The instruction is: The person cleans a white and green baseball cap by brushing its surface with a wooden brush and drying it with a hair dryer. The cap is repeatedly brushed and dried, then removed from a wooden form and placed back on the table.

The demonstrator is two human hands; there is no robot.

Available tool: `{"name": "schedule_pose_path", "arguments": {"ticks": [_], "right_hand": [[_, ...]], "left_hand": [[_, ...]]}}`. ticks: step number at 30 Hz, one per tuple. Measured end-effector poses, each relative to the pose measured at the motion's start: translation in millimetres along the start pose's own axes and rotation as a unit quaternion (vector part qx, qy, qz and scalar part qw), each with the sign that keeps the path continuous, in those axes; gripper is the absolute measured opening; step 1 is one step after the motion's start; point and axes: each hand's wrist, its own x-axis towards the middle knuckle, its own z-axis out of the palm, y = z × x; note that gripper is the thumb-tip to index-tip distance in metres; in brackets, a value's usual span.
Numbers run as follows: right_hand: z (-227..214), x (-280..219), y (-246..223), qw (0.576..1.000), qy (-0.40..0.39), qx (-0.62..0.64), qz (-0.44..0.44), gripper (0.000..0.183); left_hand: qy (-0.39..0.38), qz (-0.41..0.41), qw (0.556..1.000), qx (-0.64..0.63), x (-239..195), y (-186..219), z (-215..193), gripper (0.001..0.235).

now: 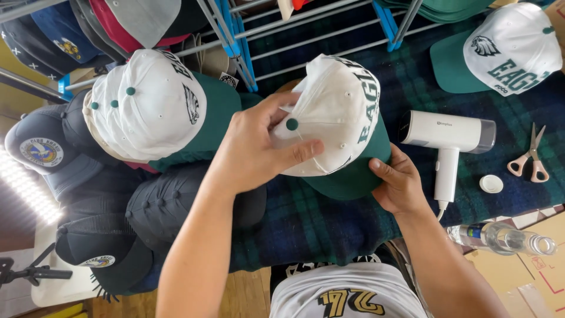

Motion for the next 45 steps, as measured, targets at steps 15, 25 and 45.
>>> {"name": "schedule_pose_path", "arguments": {"ticks": [15,25,45], "right_hand": [[29.6,6.7,-33.4,0.988,0.146,-0.009,-0.047,0.047],[94.4,9.5,-20.4,0.996,0.046,-0.074,-0.014,0.078],[243.2,120.7,30.9,0.733,-0.224,-0.637,0.082,0.087]], "left_hand": [[-0.257,-0.007,0.902,-0.346,28.3,-37.8,15.3,0.037],[0.117,-0.083,0.988,-0.054,13.0,-32.5,-47.9,0.037],[0.213,-0.227,0.856,0.413,-6.3,-122.8,-138.0,0.064]]}}
